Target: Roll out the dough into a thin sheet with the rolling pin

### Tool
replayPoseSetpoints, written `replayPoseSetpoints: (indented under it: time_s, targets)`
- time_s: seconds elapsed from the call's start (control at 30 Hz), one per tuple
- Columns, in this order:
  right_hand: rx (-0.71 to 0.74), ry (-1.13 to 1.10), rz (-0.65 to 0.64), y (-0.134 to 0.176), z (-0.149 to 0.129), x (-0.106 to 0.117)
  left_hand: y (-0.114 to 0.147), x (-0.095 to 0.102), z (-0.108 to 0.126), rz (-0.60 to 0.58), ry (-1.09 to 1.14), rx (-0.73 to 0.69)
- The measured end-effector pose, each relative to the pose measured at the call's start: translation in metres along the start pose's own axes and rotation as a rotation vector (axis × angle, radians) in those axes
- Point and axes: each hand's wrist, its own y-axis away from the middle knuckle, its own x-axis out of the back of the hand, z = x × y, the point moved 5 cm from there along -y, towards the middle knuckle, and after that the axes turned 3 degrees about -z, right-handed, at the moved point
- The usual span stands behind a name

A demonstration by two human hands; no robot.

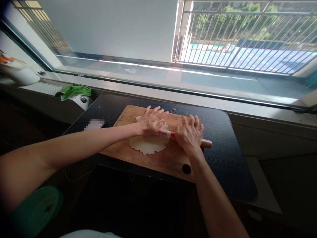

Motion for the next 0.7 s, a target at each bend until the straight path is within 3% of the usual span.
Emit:
replayPoseSetpoints:
  time_s: [0.07, 0.13, 0.33, 0.4, 0.6, 0.7]
  targets:
    - [-0.057, -0.023, -0.071, -0.023, 0.002, -0.001, -0.016, 0.004, -0.006, -0.02, -0.013, 0.024]
    - [-0.08, -0.03, -0.1, -0.027, 0.002, 0.0, -0.017, 0.004, -0.006, -0.044, -0.002, 0.027]
    - [0.1, 0.042, 0.095, 0.045, -0.002, 0.002, 0.037, -0.01, 0.016, -0.025, 0.051, -0.101]
    - [0.129, 0.053, 0.129, 0.053, -0.001, 0.001, 0.042, -0.011, 0.018, -0.013, 0.049, -0.116]
    - [-0.012, -0.032, -0.048, -0.01, 0.001, 0.0, -0.007, 0.001, -0.002, 0.0, 0.038, -0.021]
    - [-0.059, -0.048, -0.118, -0.019, 0.001, 0.001, -0.013, 0.005, -0.005, -0.006, 0.032, 0.039]
